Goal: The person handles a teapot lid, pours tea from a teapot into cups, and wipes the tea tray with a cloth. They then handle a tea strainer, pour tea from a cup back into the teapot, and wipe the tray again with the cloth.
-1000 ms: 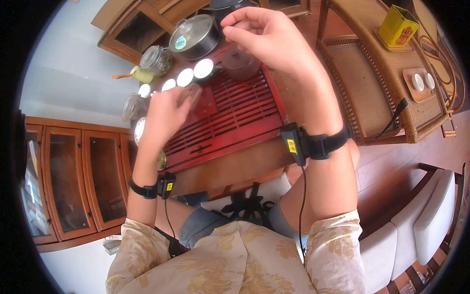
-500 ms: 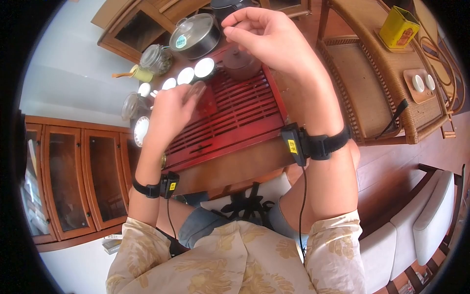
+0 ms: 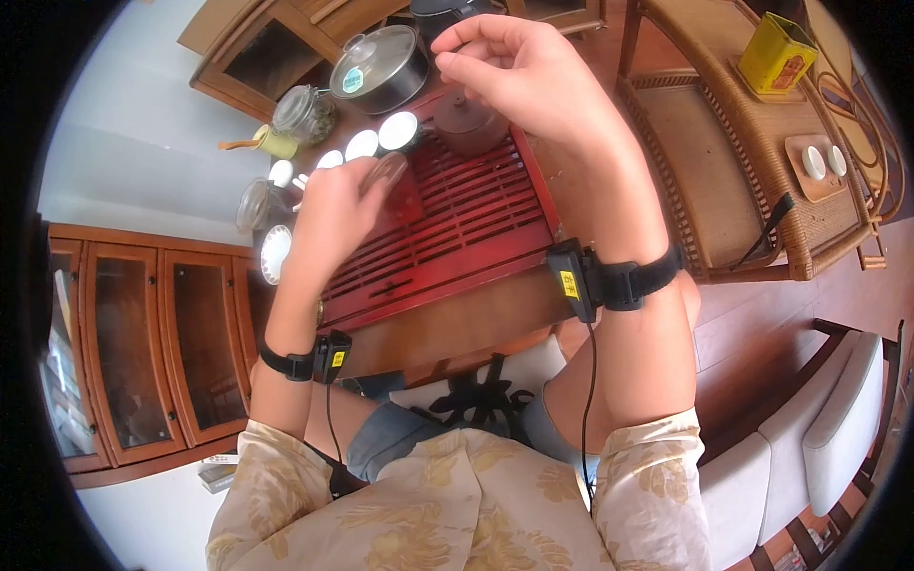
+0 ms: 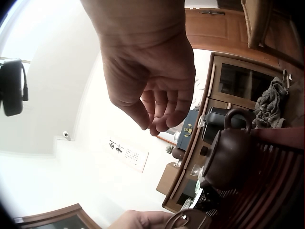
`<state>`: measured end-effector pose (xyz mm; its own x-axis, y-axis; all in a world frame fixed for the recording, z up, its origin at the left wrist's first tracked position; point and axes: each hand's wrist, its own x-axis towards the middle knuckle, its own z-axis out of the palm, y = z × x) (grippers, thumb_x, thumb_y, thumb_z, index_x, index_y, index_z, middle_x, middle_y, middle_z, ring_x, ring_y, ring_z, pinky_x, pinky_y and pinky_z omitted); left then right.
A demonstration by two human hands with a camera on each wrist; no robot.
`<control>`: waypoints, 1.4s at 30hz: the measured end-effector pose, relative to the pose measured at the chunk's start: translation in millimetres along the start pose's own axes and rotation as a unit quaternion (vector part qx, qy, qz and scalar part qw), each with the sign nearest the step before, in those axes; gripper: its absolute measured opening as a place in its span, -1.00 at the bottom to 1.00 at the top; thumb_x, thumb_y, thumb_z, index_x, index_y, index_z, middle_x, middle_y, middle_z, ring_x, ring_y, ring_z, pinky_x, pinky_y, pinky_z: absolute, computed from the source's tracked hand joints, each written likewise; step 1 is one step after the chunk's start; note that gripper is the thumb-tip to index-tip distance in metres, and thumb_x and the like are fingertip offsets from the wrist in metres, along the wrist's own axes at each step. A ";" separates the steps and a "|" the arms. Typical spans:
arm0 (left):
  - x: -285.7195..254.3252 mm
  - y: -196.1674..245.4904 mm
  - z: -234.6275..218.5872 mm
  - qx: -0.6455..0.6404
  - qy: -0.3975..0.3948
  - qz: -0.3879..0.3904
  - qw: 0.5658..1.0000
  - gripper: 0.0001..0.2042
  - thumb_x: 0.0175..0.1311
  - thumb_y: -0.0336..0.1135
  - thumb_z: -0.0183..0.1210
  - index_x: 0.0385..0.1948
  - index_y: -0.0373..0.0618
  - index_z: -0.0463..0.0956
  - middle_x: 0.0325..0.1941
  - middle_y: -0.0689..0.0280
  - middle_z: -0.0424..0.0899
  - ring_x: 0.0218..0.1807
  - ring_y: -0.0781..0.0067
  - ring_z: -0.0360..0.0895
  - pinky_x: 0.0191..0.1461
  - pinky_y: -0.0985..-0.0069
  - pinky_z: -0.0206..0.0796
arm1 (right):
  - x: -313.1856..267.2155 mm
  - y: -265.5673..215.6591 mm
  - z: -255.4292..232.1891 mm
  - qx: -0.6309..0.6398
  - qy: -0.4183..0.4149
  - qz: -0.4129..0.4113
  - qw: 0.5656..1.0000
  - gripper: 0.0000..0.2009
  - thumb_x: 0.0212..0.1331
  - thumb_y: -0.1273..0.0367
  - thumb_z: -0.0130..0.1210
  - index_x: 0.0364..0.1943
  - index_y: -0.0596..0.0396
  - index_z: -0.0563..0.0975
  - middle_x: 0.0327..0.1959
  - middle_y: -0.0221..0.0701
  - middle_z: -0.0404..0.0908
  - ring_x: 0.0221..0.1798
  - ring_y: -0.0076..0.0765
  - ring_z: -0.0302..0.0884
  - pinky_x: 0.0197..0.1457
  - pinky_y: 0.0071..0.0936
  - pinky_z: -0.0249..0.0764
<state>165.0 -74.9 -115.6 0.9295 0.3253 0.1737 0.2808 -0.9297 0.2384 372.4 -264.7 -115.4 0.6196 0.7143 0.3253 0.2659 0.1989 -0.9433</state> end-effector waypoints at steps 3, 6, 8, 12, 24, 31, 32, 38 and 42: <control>-0.1 -2.2 1.9 -0.001 0.006 0.010 1.000 -0.86 0.43 -0.38 0.35 -0.15 -0.27 0.74 -0.33 -0.21 0.70 -0.20 -0.38 0.67 -0.09 -0.02 0.51 | 0.3 1.2 0.2 0.006 0.000 0.002 1.000 -0.70 0.53 0.23 0.36 0.17 0.06 0.78 -0.11 -0.55 0.84 -0.14 -0.67 0.63 0.04 -0.59 0.60; -0.9 -1.9 1.1 -0.008 0.008 0.013 1.000 -0.86 0.45 -0.38 0.34 -0.12 -0.25 0.75 -0.32 -0.22 0.71 -0.20 -0.39 0.67 -0.09 -0.02 0.52 | -0.3 -0.1 0.7 0.004 -0.001 0.004 1.000 -0.71 0.53 0.23 0.36 0.17 0.05 0.78 -0.12 -0.56 0.83 -0.15 -0.67 0.62 0.03 -0.60 0.59; -0.9 -1.9 1.3 -0.014 0.008 0.013 1.000 -0.86 0.46 -0.38 0.34 -0.11 -0.25 0.75 -0.32 -0.22 0.71 -0.20 -0.39 0.67 -0.09 -0.01 0.52 | -0.2 0.2 1.3 0.003 0.000 0.003 1.000 -0.71 0.52 0.22 0.36 0.17 0.04 0.78 -0.13 -0.57 0.83 -0.16 -0.68 0.62 0.01 -0.61 0.59; -1.8 -2.8 3.2 -0.019 0.004 0.007 1.000 -0.86 0.47 -0.38 0.34 -0.11 -0.25 0.75 -0.33 -0.22 0.70 -0.22 -0.40 0.67 -0.12 0.00 0.52 | -0.1 0.9 1.8 0.002 0.001 0.003 1.000 -0.71 0.52 0.22 0.36 0.17 0.03 0.79 -0.14 -0.58 0.82 -0.16 -0.68 0.62 0.00 -0.61 0.59; -10.4 12.5 -2.7 -0.059 -0.026 -0.006 0.998 -0.82 0.48 -0.35 0.33 -0.06 -0.26 0.76 -0.36 -0.19 0.72 -0.26 -0.34 0.72 -0.15 0.05 0.56 | -0.1 0.7 0.7 0.004 -0.001 -0.001 1.000 -0.70 0.51 0.23 0.37 0.17 0.05 0.78 -0.13 -0.56 0.82 -0.16 -0.67 0.62 0.00 -0.60 0.59; -13.1 -2.1 0.4 -0.010 0.013 -0.014 1.000 -0.82 0.49 -0.35 0.33 -0.06 -0.25 0.77 -0.36 -0.19 0.73 -0.26 -0.34 0.73 -0.15 0.05 0.57 | -0.5 -1.0 0.9 0.001 0.000 0.001 1.000 -0.71 0.50 0.24 0.37 0.16 0.06 0.78 -0.16 -0.57 0.81 -0.17 -0.67 0.62 -0.01 -0.60 0.59; -13.7 -0.6 -0.1 -0.010 0.002 -0.026 1.000 -0.82 0.49 -0.35 0.33 -0.06 -0.25 0.77 -0.36 -0.19 0.73 -0.26 -0.34 0.73 -0.15 0.05 0.57 | 0.2 0.1 0.8 0.000 -0.001 0.000 1.000 -0.71 0.50 0.24 0.37 0.16 0.06 0.78 -0.16 -0.57 0.81 -0.17 -0.67 0.62 -0.01 -0.60 0.59; -19.1 14.5 0.4 -0.030 -0.015 -0.015 0.999 -0.84 0.49 -0.35 0.33 -0.09 -0.24 0.76 -0.37 -0.19 0.72 -0.25 -0.34 0.73 -0.16 0.04 0.56 | 0.1 0.8 2.2 0.001 0.002 -0.001 1.000 -0.71 0.50 0.25 0.38 0.15 0.06 0.78 -0.16 -0.58 0.81 -0.18 -0.67 0.62 -0.03 -0.61 0.58; -20.5 11.6 -0.1 -0.034 -0.019 0.006 0.999 -0.83 0.48 -0.34 0.33 -0.06 -0.24 0.76 -0.36 -0.16 0.73 -0.27 -0.32 0.73 -0.16 0.07 0.57 | -0.1 -0.1 1.6 0.000 0.000 0.002 1.000 -0.71 0.49 0.25 0.38 0.15 0.06 0.79 -0.15 -0.57 0.81 -0.17 -0.67 0.62 -0.02 -0.61 0.59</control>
<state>149.2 -92.3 -116.3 0.9413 0.3069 0.1403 0.2547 -0.9189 0.3012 371.2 -263.7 -115.4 0.6207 0.7154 0.3208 0.2637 0.1949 -0.9447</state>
